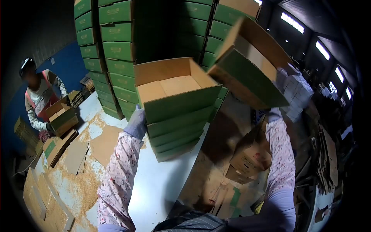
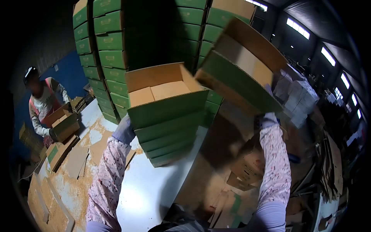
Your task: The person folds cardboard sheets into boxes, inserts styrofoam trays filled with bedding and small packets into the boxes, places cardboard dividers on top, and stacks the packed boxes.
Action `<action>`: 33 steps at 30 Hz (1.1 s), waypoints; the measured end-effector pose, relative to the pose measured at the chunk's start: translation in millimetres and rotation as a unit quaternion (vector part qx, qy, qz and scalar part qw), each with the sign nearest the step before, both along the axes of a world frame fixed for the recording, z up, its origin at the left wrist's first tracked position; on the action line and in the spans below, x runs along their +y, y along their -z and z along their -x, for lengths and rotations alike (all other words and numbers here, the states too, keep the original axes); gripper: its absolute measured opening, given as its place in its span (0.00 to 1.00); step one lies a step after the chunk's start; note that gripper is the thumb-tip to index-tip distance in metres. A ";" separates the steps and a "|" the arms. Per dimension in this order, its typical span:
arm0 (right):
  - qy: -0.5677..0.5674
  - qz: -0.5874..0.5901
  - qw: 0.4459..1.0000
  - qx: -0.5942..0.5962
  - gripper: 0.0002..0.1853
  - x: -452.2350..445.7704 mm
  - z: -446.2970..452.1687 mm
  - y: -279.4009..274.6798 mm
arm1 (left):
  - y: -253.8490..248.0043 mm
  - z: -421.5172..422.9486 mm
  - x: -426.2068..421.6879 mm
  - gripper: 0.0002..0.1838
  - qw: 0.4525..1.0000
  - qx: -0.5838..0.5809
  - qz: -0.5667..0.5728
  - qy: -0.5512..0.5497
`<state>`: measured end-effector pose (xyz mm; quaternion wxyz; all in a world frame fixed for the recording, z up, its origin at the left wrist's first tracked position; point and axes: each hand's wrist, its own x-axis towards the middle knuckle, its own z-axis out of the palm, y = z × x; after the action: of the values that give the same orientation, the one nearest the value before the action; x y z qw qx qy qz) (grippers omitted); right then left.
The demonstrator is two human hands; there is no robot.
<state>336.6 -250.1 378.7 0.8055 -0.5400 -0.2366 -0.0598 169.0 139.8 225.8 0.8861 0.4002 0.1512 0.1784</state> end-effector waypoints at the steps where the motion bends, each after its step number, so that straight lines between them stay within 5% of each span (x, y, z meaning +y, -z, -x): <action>1: -0.011 0.005 1.000 -0.013 0.18 17.4 -20.9 -8.7 | -18.5 14.3 -15.3 0.42 0.998 -0.055 -0.034 0.013; 4: -0.047 0.016 0.998 -0.029 0.17 73.7 -70.6 -14.0 | -25.4 7.4 -14.6 0.29 0.993 0.059 -0.092 -0.048; 6: -0.069 0.024 0.997 -0.031 0.16 112.7 -90.9 -0.4 | 8.5 3.5 3.2 0.22 0.997 -0.031 -0.032 -0.056; 11: -0.082 0.019 0.994 -0.075 0.14 147.3 -98.0 37.3 | -13.2 32.2 -10.9 0.30 0.989 0.014 -0.075 -0.130; 13: 0.017 0.004 0.977 -0.211 0.14 109.9 -61.9 39.3 | 4.5 50.5 -7.7 0.34 0.973 -0.043 -0.181 -0.134; 15: 0.263 0.259 0.881 -0.295 0.09 47.4 57.9 20.2 | 61.7 89.3 5.8 0.31 0.956 -0.024 -0.244 -0.162; 17: 0.092 0.611 0.705 -0.350 0.07 11.1 162.4 24.8 | 119.1 138.5 2.5 0.30 0.941 0.038 -0.302 -0.149; 19: -0.169 0.682 0.636 -0.318 0.07 -2.2 267.8 41.2 | 162.2 188.8 -44.2 0.30 0.958 0.091 -0.259 -0.087; 22: -0.250 0.725 0.601 -0.224 0.08 -5.7 384.3 73.0 | 240.3 252.9 -103.1 0.33 0.963 0.164 -0.212 0.021; 25: 0.018 0.946 0.027 -0.324 0.16 -4.1 475.6 101.3 | 269.5 304.8 -180.5 0.32 0.949 0.215 -0.212 0.087; 27: 0.182 0.834 -0.386 -0.349 0.22 -4.1 516.4 109.6 | 276.8 330.7 -218.9 0.31 0.944 0.227 -0.169 0.171; 29: 0.237 0.714 -0.567 -0.334 0.25 -6.4 535.6 110.5 | 266.2 337.7 -249.4 0.27 0.898 0.283 -0.217 0.258; 30: 0.193 0.752 -0.543 -0.319 0.23 -7.6 538.4 105.7 | 273.9 341.5 -259.4 0.24 0.878 0.251 -0.277 0.299; 32: 0.103 0.810 -0.509 -0.272 0.18 -15.5 535.5 95.4 | 284.8 330.6 -287.4 0.21 0.894 0.234 -0.170 0.341; 33: 0.090 0.817 -0.525 -0.221 0.18 -28.8 529.0 96.1 | 305.4 313.8 -309.1 0.22 0.879 0.218 -0.212 0.368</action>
<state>-192.3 -278.9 282.7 0.9217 0.3826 0.0546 -0.0329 -144.8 -169.3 -79.7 0.7264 0.6341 0.1407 -0.2245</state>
